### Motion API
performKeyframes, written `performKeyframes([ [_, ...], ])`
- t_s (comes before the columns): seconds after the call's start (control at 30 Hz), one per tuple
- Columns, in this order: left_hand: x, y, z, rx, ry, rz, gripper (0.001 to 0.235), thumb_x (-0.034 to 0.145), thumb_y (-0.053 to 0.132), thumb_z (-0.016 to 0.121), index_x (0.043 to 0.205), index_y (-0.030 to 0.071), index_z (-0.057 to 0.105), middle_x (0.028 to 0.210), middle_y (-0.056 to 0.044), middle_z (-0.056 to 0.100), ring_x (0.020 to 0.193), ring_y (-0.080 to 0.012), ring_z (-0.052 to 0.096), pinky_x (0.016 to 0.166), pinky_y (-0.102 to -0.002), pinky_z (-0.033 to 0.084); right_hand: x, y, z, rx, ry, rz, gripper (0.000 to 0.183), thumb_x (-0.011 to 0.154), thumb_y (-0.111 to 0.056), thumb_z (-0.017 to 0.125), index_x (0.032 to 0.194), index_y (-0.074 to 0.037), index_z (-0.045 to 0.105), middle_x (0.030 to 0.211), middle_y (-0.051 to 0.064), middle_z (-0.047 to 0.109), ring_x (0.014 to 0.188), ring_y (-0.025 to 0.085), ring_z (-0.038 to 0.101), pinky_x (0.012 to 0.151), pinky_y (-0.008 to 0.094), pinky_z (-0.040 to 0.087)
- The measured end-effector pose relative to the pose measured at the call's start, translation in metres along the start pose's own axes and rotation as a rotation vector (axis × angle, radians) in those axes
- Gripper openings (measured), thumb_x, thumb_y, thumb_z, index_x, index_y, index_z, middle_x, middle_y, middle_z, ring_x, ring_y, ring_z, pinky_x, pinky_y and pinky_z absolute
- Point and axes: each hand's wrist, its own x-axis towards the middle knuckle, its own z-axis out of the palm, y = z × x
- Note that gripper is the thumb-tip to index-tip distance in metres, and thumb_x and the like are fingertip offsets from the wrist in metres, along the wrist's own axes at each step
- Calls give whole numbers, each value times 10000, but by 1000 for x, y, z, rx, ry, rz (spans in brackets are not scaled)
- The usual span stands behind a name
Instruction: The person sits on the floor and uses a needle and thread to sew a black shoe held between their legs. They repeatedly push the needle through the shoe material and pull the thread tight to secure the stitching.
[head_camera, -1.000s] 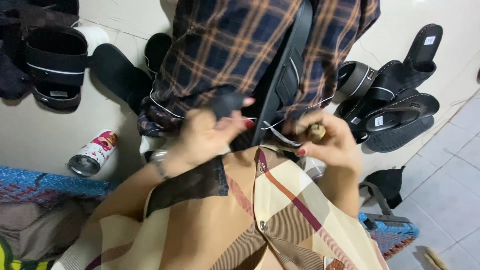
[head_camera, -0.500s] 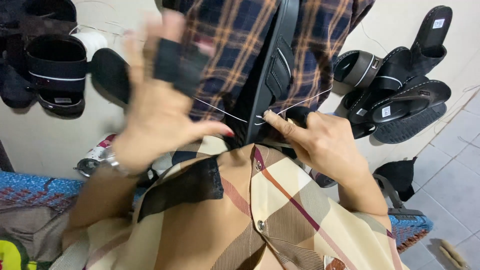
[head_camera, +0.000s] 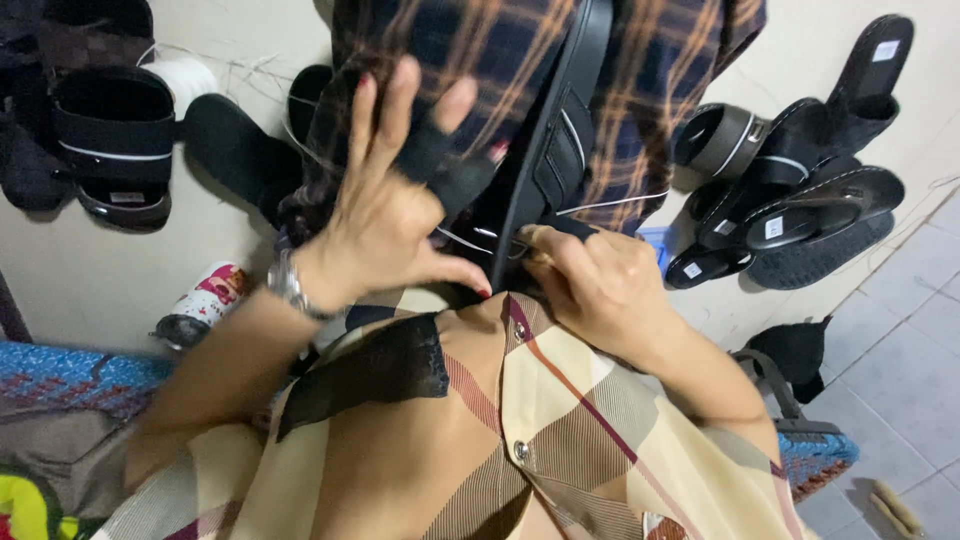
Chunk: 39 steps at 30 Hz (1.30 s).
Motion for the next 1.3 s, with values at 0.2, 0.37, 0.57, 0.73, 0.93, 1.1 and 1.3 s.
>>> performKeyframes([
  [0.2, -35, 59, -25, -1447, 164, -672, 582, 846, -27, 751, 1382, -83, 530, 934, -8, 626, 801, -58, 641, 805, -146, 524, -5, -3, -4, 145, -198, 126, 137, 1019, -112, 587, 990, -10, 502, 755, 132, 521, 638, 334, 547, 567, 461, 440],
  [0.37, -29, 67, 5, -1438, 253, -787, 315, 908, 73, 732, 1218, 40, 686, 747, -184, 758, 511, -136, 674, 439, -230, 535, -1, -6, -9, 26, 26, 11, 130, 936, -209, 659, 1029, -131, 612, 651, 38, 451, 573, 265, 618, 546, 360, 526],
  [0.57, -26, 74, 24, -965, 300, -677, 225, 804, 89, 849, 1008, 35, 771, 781, -182, 738, 708, -149, 712, 604, -288, 601, -2, -3, -2, -48, 93, -71, 76, 939, -176, 613, 993, -158, 664, 648, 17, 401, 545, 224, 586, 519, 317, 505],
  [0.73, -52, 64, 82, -397, 390, -487, 513, 680, 346, 949, 1054, 98, 699, 829, -116, 570, 765, -348, 677, 659, -439, 577, -10, -18, -44, -179, -49, -10, 342, 913, -161, 581, 1244, -190, 662, 646, 42, 474, 559, 240, 621, 520, 356, 520],
  [0.93, -8, 79, 7, -489, 164, -686, 713, 633, 532, 904, 1151, 131, 622, 853, -168, 568, 868, -445, 676, 748, -491, 555, -41, -6, -70, 238, -94, 288, 372, 857, -215, 712, 1221, -140, 705, 763, 62, 612, 652, 276, 672, 593, 352, 514],
  [1.1, -4, 67, 26, -354, -226, -693, 735, 639, 628, 846, 854, -42, 635, 868, -319, 630, 840, -550, 670, 719, -591, 546, -16, 7, 11, 949, 225, 357, 103, 768, -112, 872, 844, -92, 806, 633, 44, 670, 543, 110, 582, 544, 223, 485],
  [1.3, -16, 64, 53, -281, -11, -512, 672, 625, 575, 857, 769, -35, 617, 760, -268, 585, 754, -537, 651, 656, -588, 521, -24, 17, 7, 1326, 228, 263, 117, 805, -45, 822, 831, 30, 736, 665, 84, 635, 533, 85, 556, 490, 233, 460],
])
